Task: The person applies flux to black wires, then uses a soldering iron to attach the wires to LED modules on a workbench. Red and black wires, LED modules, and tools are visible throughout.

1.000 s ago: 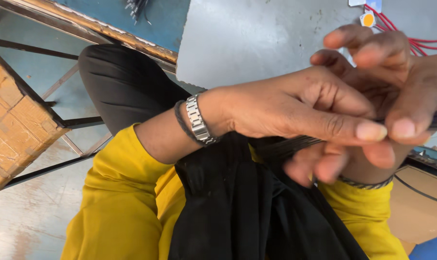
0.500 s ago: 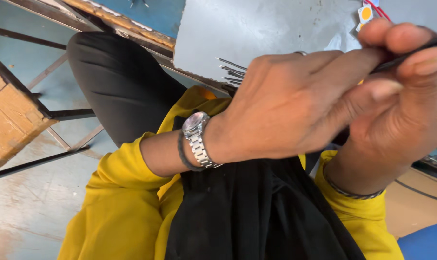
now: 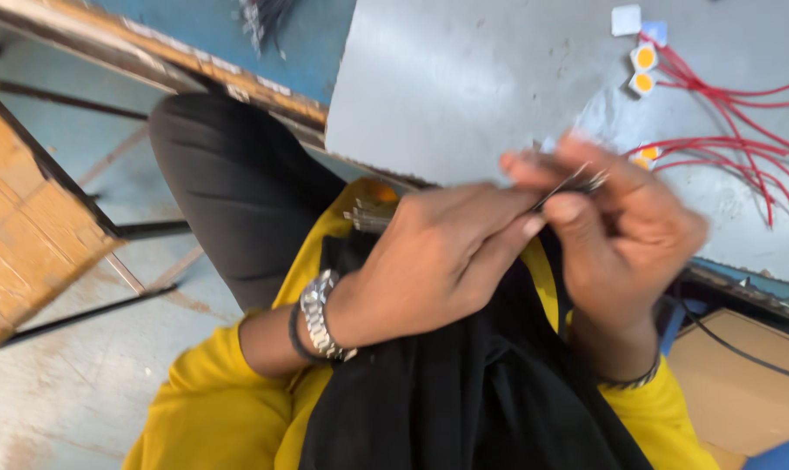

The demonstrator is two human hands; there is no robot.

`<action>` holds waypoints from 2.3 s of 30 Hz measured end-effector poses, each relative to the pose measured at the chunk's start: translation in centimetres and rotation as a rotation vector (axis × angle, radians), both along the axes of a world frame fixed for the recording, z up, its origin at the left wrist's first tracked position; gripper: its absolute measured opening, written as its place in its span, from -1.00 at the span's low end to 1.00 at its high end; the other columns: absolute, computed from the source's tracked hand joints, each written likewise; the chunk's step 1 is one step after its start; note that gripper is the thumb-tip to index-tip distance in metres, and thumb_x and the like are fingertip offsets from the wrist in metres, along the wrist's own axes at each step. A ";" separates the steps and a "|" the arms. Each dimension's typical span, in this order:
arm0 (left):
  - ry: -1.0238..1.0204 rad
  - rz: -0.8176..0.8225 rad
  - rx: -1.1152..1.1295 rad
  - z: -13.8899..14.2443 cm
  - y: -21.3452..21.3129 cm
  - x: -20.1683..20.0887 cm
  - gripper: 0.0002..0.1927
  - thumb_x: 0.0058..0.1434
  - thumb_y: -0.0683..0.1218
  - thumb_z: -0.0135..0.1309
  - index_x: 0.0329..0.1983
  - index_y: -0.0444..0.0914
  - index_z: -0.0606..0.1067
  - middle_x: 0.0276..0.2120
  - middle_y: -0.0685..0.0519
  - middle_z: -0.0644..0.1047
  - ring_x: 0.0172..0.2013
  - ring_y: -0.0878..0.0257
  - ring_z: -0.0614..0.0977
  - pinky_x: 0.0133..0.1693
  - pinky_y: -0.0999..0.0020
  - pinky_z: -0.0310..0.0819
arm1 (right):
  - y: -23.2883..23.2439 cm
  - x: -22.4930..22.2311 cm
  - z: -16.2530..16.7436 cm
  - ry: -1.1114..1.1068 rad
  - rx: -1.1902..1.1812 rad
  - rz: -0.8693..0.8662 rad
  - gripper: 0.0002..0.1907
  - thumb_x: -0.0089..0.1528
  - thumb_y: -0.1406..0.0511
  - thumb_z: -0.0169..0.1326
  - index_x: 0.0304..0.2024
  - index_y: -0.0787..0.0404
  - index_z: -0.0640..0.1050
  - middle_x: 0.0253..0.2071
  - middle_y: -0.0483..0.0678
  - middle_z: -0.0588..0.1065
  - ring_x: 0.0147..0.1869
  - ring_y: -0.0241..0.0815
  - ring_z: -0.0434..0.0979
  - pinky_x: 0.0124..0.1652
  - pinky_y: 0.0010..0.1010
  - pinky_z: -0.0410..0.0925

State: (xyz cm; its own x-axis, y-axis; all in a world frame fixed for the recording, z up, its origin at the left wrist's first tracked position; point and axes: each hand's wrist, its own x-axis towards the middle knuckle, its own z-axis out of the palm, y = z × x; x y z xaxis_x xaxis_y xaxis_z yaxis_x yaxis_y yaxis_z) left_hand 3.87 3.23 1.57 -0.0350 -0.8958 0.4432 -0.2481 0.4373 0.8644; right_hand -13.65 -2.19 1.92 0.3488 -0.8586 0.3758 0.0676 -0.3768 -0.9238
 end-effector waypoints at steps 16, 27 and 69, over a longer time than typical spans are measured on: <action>0.197 -0.074 0.319 -3.4 -1.4 -0.8 -0.77 0.46 -0.16 -0.02 0.04 -0.37 0.56 -0.43 0.02 0.64 -0.42 0.36 0.68 -0.35 0.50 0.53 | 0.8 0.1 -4.7 -0.025 0.274 -0.125 -0.37 0.36 0.47 0.11 0.47 0.35 0.28 -0.06 0.17 0.64 0.04 -0.25 0.64 0.15 -0.41 0.48; 0.224 -0.078 0.321 -3.9 -1.4 -0.4 -0.76 0.49 -0.12 -0.03 -0.02 -0.38 0.56 -0.38 0.01 0.67 -0.41 0.37 0.68 -0.35 0.52 0.52 | 0.7 0.6 -4.3 0.004 0.251 -0.168 -0.39 0.32 0.50 0.13 0.42 0.39 0.30 -0.08 0.16 0.65 0.00 -0.27 0.66 0.07 -0.49 0.51; 0.143 -0.037 0.265 -3.5 -2.2 -0.8 -0.82 0.44 -0.17 0.04 -0.03 -0.37 0.57 -0.30 -0.04 0.69 -0.32 0.27 0.76 -0.25 0.47 0.63 | 0.0 0.2 -3.7 0.034 0.211 -0.146 -0.77 0.37 0.49 0.10 0.07 0.42 0.58 -0.02 0.18 0.63 0.08 -0.06 0.70 0.11 -0.35 0.57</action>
State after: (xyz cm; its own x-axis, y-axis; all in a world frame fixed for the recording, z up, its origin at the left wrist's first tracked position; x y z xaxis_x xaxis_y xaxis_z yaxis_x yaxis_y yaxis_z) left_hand 3.05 1.07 -1.97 -0.0241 -0.9802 0.1965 -0.1037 0.1979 0.9747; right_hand -13.42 -2.23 -1.79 0.2252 -0.9588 0.1733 -0.0058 -0.1791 -0.9838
